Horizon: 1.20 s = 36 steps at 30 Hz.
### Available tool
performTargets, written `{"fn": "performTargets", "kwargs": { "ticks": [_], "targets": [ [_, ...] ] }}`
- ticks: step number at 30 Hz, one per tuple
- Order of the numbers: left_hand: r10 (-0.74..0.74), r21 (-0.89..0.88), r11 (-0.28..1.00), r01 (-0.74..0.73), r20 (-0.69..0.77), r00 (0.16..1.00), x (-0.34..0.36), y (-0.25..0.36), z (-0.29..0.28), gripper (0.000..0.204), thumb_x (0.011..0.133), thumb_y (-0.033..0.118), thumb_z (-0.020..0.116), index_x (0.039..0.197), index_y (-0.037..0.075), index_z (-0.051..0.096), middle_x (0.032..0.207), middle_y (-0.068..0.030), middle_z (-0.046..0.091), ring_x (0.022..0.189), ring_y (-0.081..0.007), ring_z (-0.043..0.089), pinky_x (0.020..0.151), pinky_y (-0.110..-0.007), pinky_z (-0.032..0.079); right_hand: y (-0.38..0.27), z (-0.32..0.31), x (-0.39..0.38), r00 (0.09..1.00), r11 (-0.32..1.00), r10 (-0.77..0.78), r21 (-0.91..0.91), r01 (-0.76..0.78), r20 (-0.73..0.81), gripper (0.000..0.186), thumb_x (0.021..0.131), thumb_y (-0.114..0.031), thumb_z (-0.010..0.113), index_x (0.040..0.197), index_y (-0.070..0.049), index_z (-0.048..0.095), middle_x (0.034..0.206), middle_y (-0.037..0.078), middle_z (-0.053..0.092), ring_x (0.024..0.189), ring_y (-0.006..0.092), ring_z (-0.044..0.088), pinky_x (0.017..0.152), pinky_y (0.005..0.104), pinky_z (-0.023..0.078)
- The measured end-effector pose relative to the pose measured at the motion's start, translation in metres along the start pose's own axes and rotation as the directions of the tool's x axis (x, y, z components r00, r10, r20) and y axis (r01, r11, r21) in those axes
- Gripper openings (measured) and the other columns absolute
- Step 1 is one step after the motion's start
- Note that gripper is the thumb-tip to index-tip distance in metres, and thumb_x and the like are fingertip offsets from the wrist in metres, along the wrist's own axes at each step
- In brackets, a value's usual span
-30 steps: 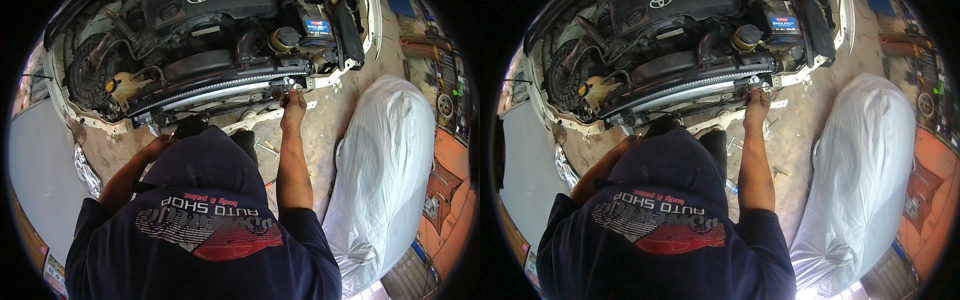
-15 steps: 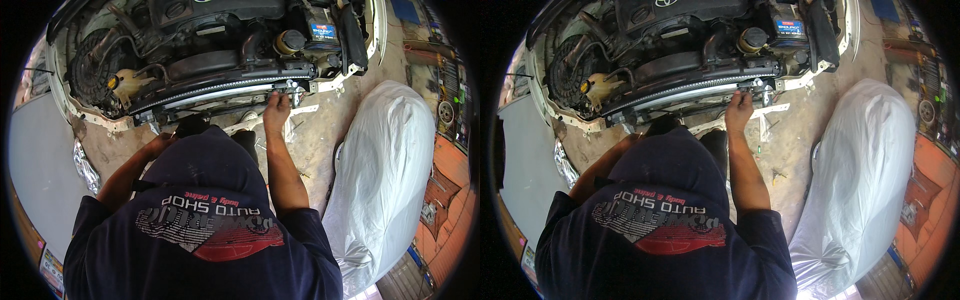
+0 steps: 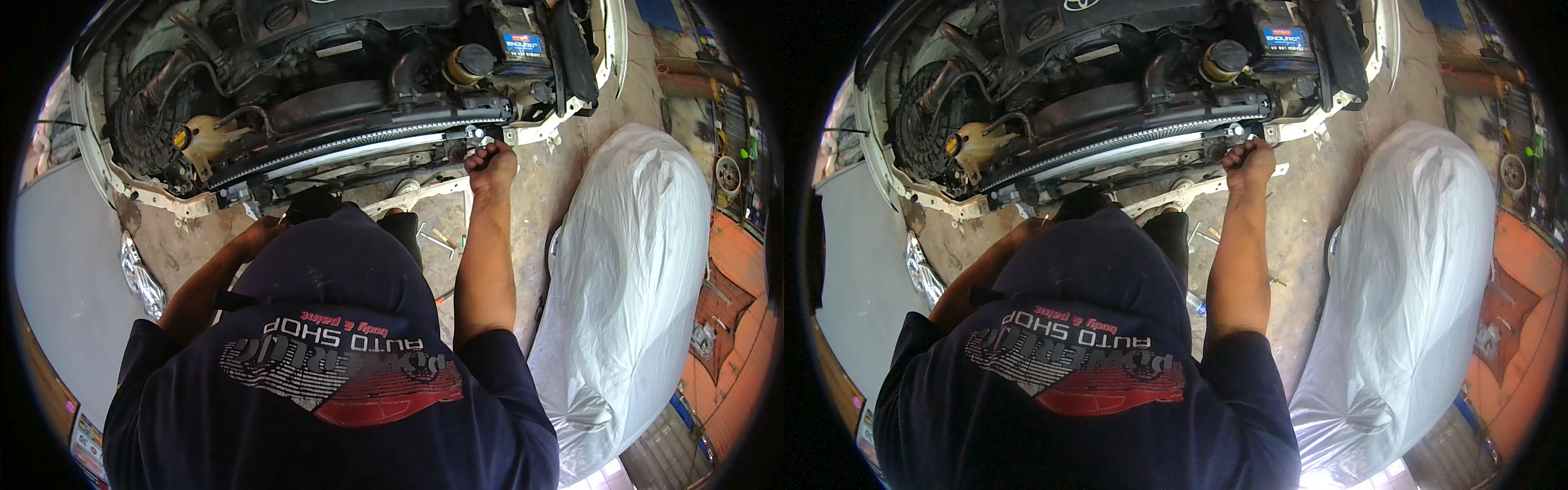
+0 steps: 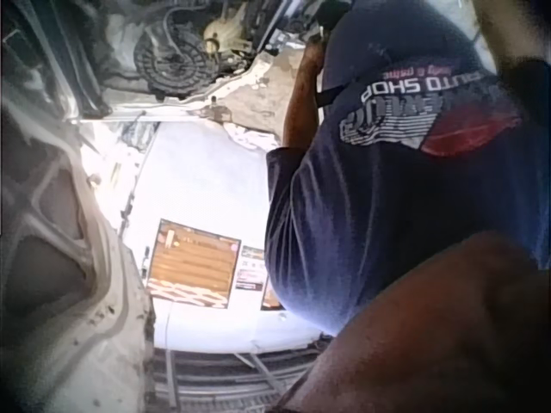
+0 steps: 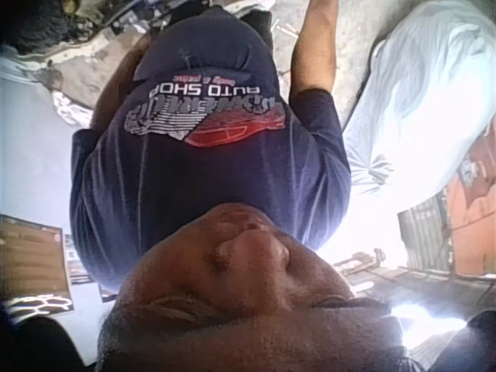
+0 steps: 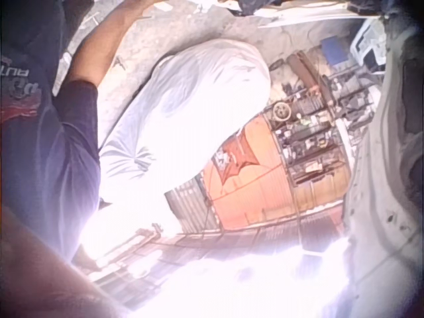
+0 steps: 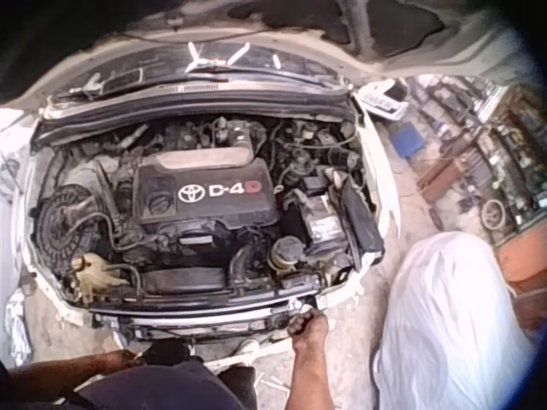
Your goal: The person is repairing a car's radiator assembly. They use their hands to position a white plastic support piece and secure it to the radiator frame by pressing it into place.
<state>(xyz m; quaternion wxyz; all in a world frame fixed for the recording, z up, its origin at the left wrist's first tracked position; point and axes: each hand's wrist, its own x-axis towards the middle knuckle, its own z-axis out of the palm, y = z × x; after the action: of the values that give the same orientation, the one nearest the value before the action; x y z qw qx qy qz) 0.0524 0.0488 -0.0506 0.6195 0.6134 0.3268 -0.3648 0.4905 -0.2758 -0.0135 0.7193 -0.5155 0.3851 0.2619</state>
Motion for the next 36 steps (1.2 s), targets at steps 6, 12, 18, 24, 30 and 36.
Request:
{"fn": "performTargets", "kwargs": {
  "ticks": [6, 12, 18, 24, 30, 36],
  "targets": [
    [0.049, 0.032, 0.998, -0.048, -0.001, 0.999, 0.003, -0.006, -0.002, 0.036, 0.109, 0.026, 0.057, 0.12, -0.004, 0.075, 0.112, -0.0129, 0.077, 0.101, -0.0191, 0.069, 0.091, -0.036, 0.055, -0.016, 0.005, 0.0, 0.996, 0.996, 0.085, -0.038, -0.085, -0.006, 0.038, 0.106, -0.037, 0.055, 0.074, -0.019, 0.048, 0.061, -0.002, 0.042, 0.054, 0.0136, 0.035, 0.053, 0.0299, 0.03],
    [0.021, 0.028, 0.999, -0.021, 0.002, 1.0, 0.008, -0.019, 0.001, 0.035, 0.107, 0.027, 0.059, 0.119, -0.001, 0.076, 0.109, -0.0119, 0.078, 0.097, -0.0198, 0.07, 0.09, -0.037, 0.055, 0.02, -0.016, -0.024, 0.946, 0.906, -0.316, -0.274, 0.323, 0.07, 0.031, 0.107, -0.026, 0.065, 0.08, -0.013, 0.058, 0.063, 0.001, 0.054, 0.053, 0.013, 0.047, 0.05, 0.0293, 0.038],
    [0.004, -0.074, 0.997, -0.003, 0.018, 1.0, 0.006, -0.015, 0.0, 0.036, 0.105, 0.028, 0.059, 0.117, -0.001, 0.077, 0.108, -0.0118, 0.078, 0.095, -0.0199, 0.07, 0.088, -0.037, 0.056, 0.078, -0.01, -0.021, 0.763, 0.66, -0.593, -0.388, 0.643, 0.257, 0.037, 0.109, -0.025, 0.064, 0.076, -0.007, 0.061, 0.068, 0.001, 0.061, 0.061, 0.0098, 0.049, 0.058, 0.0281, 0.038],
    [0.017, 0.027, 0.999, -0.017, -0.005, 1.0, -0.001, 0.002, 0.0, 0.037, 0.104, 0.029, 0.059, 0.116, -0.002, 0.077, 0.106, -0.0123, 0.078, 0.094, -0.0192, 0.07, 0.087, -0.036, 0.055, 0.108, -0.003, -0.035, 0.633, 0.441, -0.705, -0.502, 0.745, 0.32, 0.035, 0.109, -0.024, 0.065, 0.082, -0.003, 0.058, 0.074, 0.002, 0.06, 0.071, 0.012, 0.05, 0.066, 0.0304, 0.043],
    [0.04, 0.045, 0.998, -0.04, -0.001, 0.999, -0.001, -0.001, -0.001, 0.039, 0.104, 0.029, 0.06, 0.116, -0.004, 0.076, 0.104, -0.014, 0.078, 0.094, -0.019, 0.07, 0.086, -0.036, 0.055, 0.115, 0.005, -0.036, 0.51, 0.225, -0.768, -0.584, 0.78, 0.387, 0.027, 0.104, -0.018, 0.068, 0.088, 0.001, 0.058, 0.079, 0.014, 0.062, 0.072, 0.0289, 0.056, 0.07, 0.04, 0.048],
    [0.021, 0.083, 0.996, -0.018, -0.035, 0.999, -0.008, 0.017, 0.003, 0.042, 0.104, 0.03, 0.058, 0.116, -0.005, 0.076, 0.104, -0.0159, 0.078, 0.092, -0.0202, 0.071, 0.085, -0.037, 0.055, 0.112, 0.001, -0.036, 0.528, 0.209, -0.751, -0.616, 0.76, 0.396, 0.025, 0.102, -0.016, 0.069, 0.088, 0.002, 0.059, 0.08, 0.018, 0.063, 0.072, 0.0363, 0.06, 0.071, 0.0443, 0.049]
  ]
}}
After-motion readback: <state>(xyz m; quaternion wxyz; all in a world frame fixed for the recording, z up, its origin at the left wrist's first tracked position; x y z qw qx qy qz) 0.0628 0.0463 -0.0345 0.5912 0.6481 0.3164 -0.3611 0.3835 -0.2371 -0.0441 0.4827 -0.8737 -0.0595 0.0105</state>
